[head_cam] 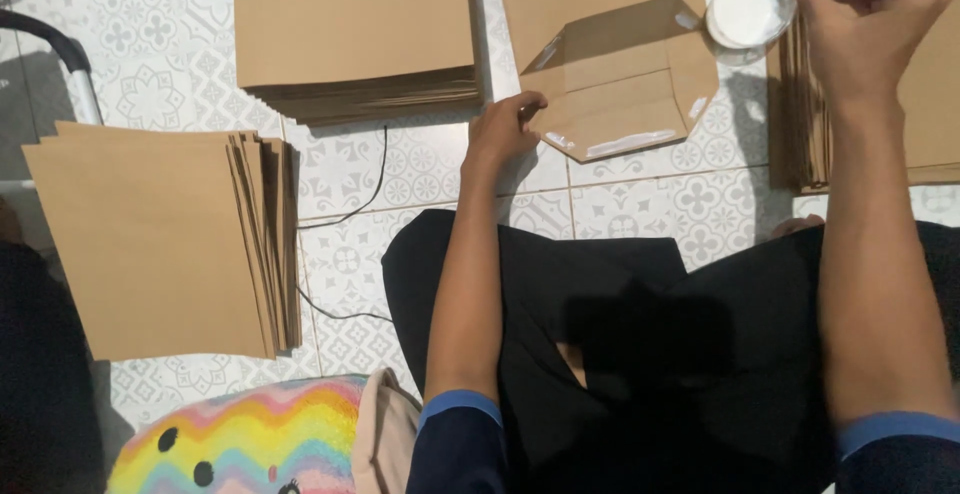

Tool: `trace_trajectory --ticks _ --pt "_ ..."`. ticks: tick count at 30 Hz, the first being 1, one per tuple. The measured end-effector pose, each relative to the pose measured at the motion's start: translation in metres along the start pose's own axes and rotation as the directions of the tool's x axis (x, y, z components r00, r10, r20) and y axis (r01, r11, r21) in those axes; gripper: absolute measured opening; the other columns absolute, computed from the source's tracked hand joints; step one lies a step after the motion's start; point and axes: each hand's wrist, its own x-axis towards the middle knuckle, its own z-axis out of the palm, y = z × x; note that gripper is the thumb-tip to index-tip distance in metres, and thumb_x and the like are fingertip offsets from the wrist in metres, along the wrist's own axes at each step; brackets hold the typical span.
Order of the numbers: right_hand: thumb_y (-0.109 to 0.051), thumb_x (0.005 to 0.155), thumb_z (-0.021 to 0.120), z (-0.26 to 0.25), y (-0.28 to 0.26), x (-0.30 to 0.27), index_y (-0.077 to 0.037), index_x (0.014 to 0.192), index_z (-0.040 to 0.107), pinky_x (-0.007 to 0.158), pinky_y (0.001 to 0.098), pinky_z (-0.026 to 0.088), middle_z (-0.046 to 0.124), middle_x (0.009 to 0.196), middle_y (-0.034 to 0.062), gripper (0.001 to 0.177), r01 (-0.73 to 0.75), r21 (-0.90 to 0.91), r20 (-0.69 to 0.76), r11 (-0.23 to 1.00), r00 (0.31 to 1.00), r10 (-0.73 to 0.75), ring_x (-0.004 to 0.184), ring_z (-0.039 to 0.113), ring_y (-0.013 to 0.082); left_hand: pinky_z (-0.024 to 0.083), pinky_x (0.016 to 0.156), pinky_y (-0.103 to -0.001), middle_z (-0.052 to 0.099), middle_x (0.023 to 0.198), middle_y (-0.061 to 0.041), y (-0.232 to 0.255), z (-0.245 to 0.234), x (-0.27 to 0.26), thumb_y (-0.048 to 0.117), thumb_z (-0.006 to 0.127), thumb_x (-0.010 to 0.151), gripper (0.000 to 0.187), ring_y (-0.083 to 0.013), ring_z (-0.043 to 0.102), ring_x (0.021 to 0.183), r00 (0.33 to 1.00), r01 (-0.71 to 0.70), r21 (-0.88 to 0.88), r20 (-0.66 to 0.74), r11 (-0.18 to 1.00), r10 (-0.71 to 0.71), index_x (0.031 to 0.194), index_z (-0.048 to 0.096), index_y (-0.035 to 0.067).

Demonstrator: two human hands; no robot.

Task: Applying glue to the bottom flaps of brown paper bags and folding them to seal the bottom.

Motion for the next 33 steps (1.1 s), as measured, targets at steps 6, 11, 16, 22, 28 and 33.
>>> trace_trajectory --ticks 6,11,16,22,28,33 --pt "0.02 0.108 0.087 0.002 0.03 -0.018 0.015 0.109 0.077 0.083 0.0322 0.063 0.076 0.103 0.0212 0.011 -0.097 -0.21 -0.071 0.973 0.994 0.084 0.088 0.073 0.0241 0.052 0.063 -0.031 0.066 0.079 -0.003 0.021 -0.008 -0.007 0.006 0.077 0.075 0.024 -0.0148 0.059 0.065 0.931 -0.198 -0.195 -0.344 0.96 0.122 0.098 0.07 0.01" --pt "-0.005 0.099 0.095 -0.005 0.046 -0.024 -0.002 0.104 0.082 0.08 0.0327 0.058 0.075 0.097 0.0108 0.015 -0.143 -0.488 -0.092 0.861 0.989 0.112 0.085 0.065 0.0224 0.051 0.098 -0.042 0.057 0.119 -0.008 0.028 0.004 0.002 -0.001 0.081 0.073 0.066 -0.0278 0.063 0.111 0.891 -0.308 -0.124 -0.385 0.943 0.24 0.131 0.051 0.011" --pt "-0.004 0.1 0.094 0.01 0.006 -0.003 -0.002 0.112 0.082 0.094 0.0397 0.051 0.072 0.104 0.014 0.017 0.005 -0.553 -0.055 0.833 0.998 -0.043 0.1 0.061 0.0308 0.043 0.114 -0.042 0.056 0.143 -0.008 0.013 0.019 0.01 0.0 0.079 0.075 0.083 -0.031 0.052 0.133 0.906 -0.325 -0.084 -0.312 0.942 0.285 0.149 0.043 0.011" --pt "-0.006 0.088 0.088 0.069 -0.034 0.012 0.007 0.125 0.075 0.102 0.045 0.051 0.074 0.118 0.0218 0.041 0.138 -0.283 0.17 0.949 0.981 -0.092 0.11 0.068 0.0355 0.046 0.109 -0.038 0.059 0.136 -0.004 0.008 0.012 0.001 -0.006 0.08 0.068 0.074 -0.0267 0.057 0.129 0.92 -0.303 -0.114 -0.295 0.946 0.259 0.135 0.053 0.009" --pt "-0.013 0.105 0.065 0.088 -0.072 0.001 -0.004 0.111 0.075 0.08 0.0403 0.051 0.07 0.101 0.0109 0.015 -0.022 -0.233 0.503 0.972 0.853 0.14 0.088 0.064 0.0285 0.047 0.107 -0.035 0.058 0.135 -0.005 -0.012 0.023 -0.002 -0.006 0.085 0.061 0.055 -0.0269 0.058 0.125 0.923 -0.333 -0.115 -0.244 0.936 0.298 0.112 0.066 0.003" --pt "-0.017 0.095 0.069 0.112 -0.063 -0.025 -0.021 0.119 0.079 0.106 0.0432 0.052 0.079 0.116 0.0068 0.026 0.037 -0.312 0.723 0.949 0.658 0.212 0.128 0.066 0.0285 0.056 0.107 -0.035 0.06 0.144 -0.016 -0.018 0.026 0.0 0.001 0.095 0.068 0.036 -0.0382 0.06 0.13 0.978 -0.152 -0.282 -0.178 0.947 0.104 0.1 0.078 0.001"
